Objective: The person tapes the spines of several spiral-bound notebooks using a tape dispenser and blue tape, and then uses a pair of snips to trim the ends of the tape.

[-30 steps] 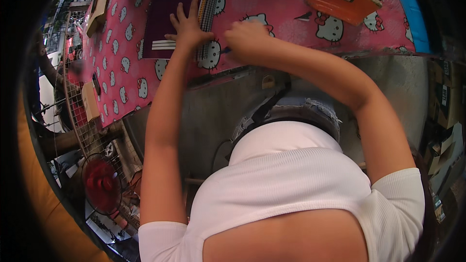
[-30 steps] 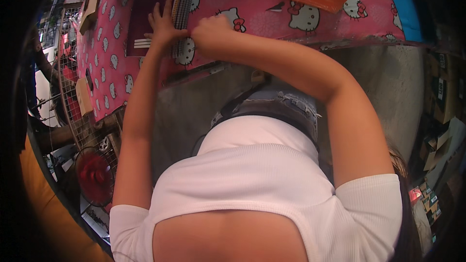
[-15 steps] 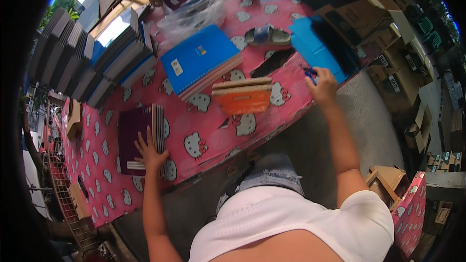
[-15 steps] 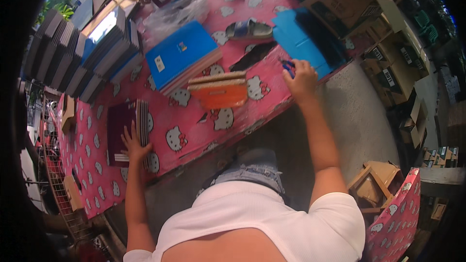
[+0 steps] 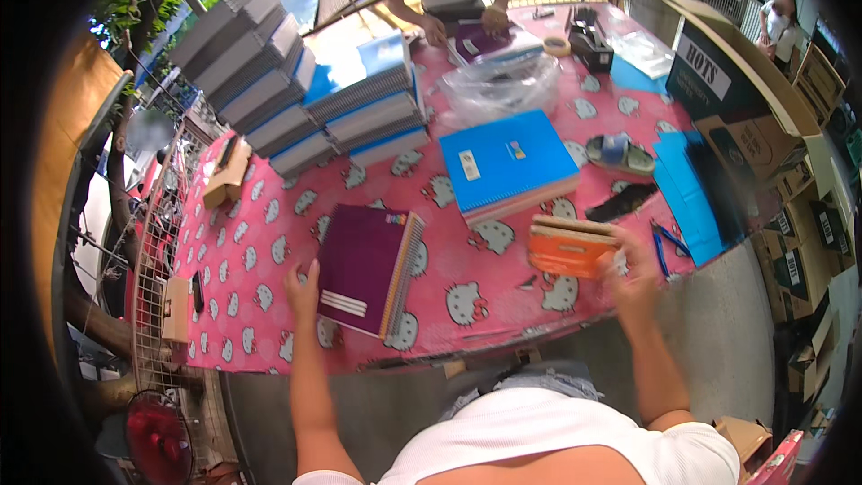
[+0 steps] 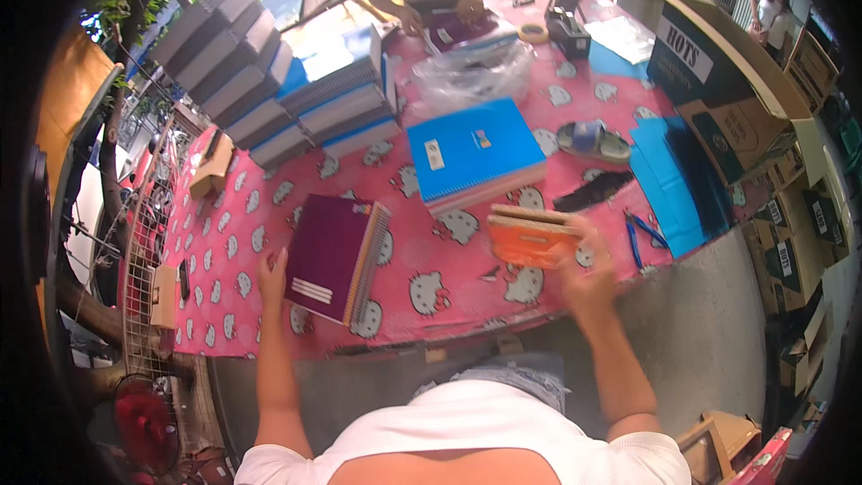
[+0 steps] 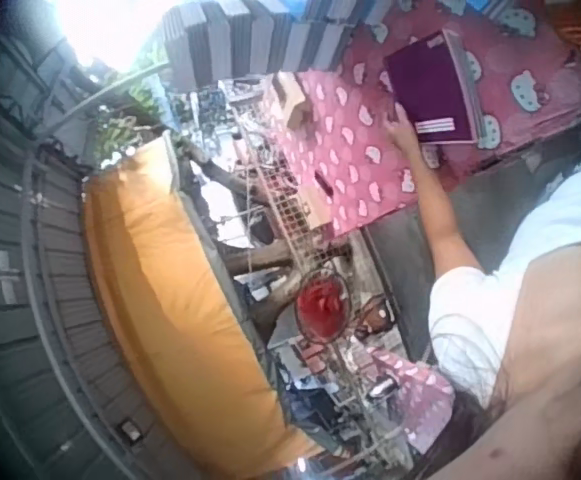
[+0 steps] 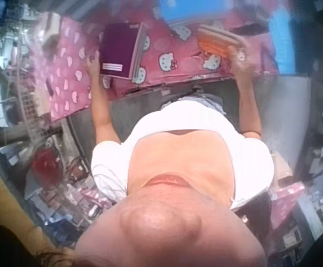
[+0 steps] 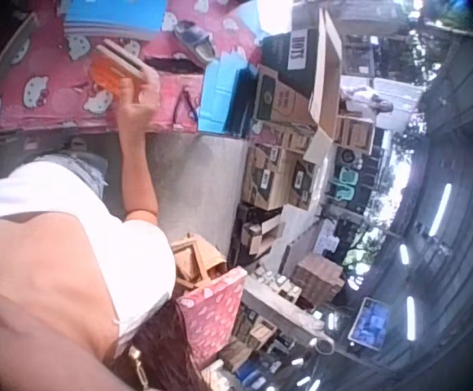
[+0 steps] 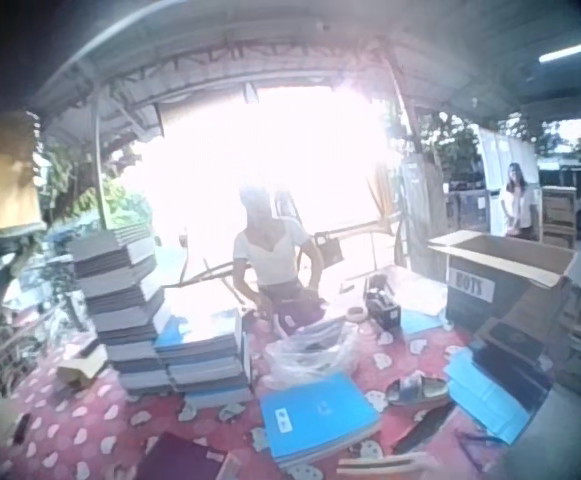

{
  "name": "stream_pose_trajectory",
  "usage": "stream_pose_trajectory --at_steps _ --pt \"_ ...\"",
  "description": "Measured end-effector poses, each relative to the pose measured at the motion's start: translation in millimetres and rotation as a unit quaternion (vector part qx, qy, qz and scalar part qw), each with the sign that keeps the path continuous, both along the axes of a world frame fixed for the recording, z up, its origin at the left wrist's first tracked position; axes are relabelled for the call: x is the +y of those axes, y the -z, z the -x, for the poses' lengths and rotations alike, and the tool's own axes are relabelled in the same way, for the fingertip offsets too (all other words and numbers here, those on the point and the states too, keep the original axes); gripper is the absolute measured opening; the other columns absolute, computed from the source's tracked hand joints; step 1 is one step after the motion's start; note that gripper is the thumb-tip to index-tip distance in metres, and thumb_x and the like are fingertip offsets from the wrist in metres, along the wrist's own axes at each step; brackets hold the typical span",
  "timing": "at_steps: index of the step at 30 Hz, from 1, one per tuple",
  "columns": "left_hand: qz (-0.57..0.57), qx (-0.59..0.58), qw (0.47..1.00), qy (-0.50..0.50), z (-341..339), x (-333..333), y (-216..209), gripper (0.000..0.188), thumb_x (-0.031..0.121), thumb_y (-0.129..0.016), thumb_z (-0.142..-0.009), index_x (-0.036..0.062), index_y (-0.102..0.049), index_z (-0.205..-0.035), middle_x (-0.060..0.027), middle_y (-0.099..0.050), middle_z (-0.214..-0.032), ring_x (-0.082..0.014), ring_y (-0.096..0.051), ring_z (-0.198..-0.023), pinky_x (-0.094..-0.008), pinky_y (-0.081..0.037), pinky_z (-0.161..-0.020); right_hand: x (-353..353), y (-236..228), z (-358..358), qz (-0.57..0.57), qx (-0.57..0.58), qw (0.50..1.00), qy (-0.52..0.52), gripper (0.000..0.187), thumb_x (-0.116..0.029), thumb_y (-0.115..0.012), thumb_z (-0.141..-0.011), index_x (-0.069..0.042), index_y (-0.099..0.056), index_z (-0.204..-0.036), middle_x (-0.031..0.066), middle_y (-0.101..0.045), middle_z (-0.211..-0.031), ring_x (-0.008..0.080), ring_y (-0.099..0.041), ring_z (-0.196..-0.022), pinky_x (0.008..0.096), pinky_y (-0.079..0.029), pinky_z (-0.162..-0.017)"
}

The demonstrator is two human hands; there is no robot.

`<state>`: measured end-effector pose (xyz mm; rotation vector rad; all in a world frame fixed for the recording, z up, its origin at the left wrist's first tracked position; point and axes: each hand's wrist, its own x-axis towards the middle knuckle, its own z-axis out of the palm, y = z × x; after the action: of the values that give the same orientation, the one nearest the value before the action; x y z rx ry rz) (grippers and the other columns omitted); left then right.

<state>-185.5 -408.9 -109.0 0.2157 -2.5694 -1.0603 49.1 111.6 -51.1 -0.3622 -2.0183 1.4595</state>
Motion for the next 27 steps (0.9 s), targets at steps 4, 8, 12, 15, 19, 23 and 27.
stream_pose_trajectory --at_steps 4,8,12,15,19,23,27 --pt "-0.267 -0.309 0.912 0.038 19.6 -117.9 27.8 0.052 0.049 -0.062 -0.088 0.0045 -0.062 -0.115 -0.0128 -0.062 -0.114 -0.0237 -0.059 -0.102 -0.0391 -0.046 -0.09 -138.2 38.6 38.1 0.343 -0.233 0.85 -0.324 0.069 -0.03 -0.071 -0.086 0.003 -0.037 -0.137 0.0179 -0.045 -0.135 0.0237 -0.049 -0.12 0.0355 -0.042 -0.099" --pt "-0.436 -0.38 0.801 0.153 14.6 -61.1 19.4 0.054 0.043 -0.057 -0.093 -0.0006 -0.055 -0.125 -0.0104 -0.063 -0.12 -0.0211 -0.06 -0.107 -0.0381 -0.046 -0.094 -243.6 85.4 87.4 0.45 -0.342 0.778 -0.275 0.08 -0.042 -0.068 -0.086 0.006 -0.033 -0.139 0.0187 -0.048 -0.131 0.023 -0.049 -0.118 0.0383 -0.041 -0.096" --pt "-0.356 -0.431 0.802 0.21 14.6 -65.8 16.4 0.052 0.037 -0.057 -0.094 -0.0043 -0.053 -0.125 -0.0125 -0.063 -0.117 -0.0214 -0.062 -0.102 -0.0367 -0.048 -0.09 -322.8 64.3 117.9 0.468 -0.279 0.812 -0.21 0.058 -0.039 -0.07 -0.086 -0.001 -0.049 -0.123 0.006 -0.062 -0.106 0.0094 -0.055 -0.086 0.0268 -0.04 -0.064" --pt "-0.357 -0.417 0.811 0.202 13.7 -74.1 19.0 0.05 0.035 -0.058 -0.094 -0.0049 -0.053 -0.124 -0.0135 -0.064 -0.113 -0.0213 -0.063 -0.099 -0.0351 -0.05 -0.087 -332.8 59.2 125.6 0.453 -0.34 0.811 -0.142 0.061 -0.046 -0.071 -0.083 -0.003 -0.051 -0.122 0.0069 -0.063 -0.108 0.0133 -0.058 -0.089 0.0308 -0.043 -0.067" --pt "-0.443 -0.438 0.749 0.226 14.4 -65.7 6.1 0.052 0.033 -0.058 -0.094 -0.0061 -0.05 -0.128 -0.0119 -0.063 -0.112 -0.0196 -0.062 -0.098 -0.0326 -0.05 -0.086 -333.6 60.1 140.5 0.463 -0.365 0.78 -0.209 0.06 -0.048 -0.07 -0.082 -0.004 -0.055 -0.119 0.0059 -0.065 -0.105 0.0171 -0.061 -0.101 0.0349 -0.049 -0.086" --pt "-0.346 -0.4 0.817 0.229 22.3 -95.5 12.3 0.055 0.033 -0.057 -0.095 -0.0059 -0.046 -0.131 -0.0106 -0.064 -0.11 -0.0175 -0.061 -0.097 -0.0325 -0.049 -0.088 -353.9 43.9 130.7 0.486 -0.333 0.782 -0.205 0.048 -0.036 -0.072 -0.082 -0.006 -0.057 -0.117 0.007 -0.064 -0.109 0.0175 -0.063 -0.096 0.0311 -0.052 -0.08" --pt "-0.363 -0.213 0.818 0.391 -18.4 -131.1 -19.9 0.063 0.026 -0.068 -0.085 -0.0028 -0.043 -0.135 -0.0144 -0.057 -0.122 -0.0215 -0.053 -0.115 -0.0367 -0.042 -0.097 -343.7 -33.8 114.3 0.606 -0.353 0.681 -0.213 0.042 -0.032 -0.066 -0.086 -0.007 -0.056 -0.119 0.0083 -0.065 -0.109 0.0216 -0.064 -0.096 0.0444 -0.052 -0.083"
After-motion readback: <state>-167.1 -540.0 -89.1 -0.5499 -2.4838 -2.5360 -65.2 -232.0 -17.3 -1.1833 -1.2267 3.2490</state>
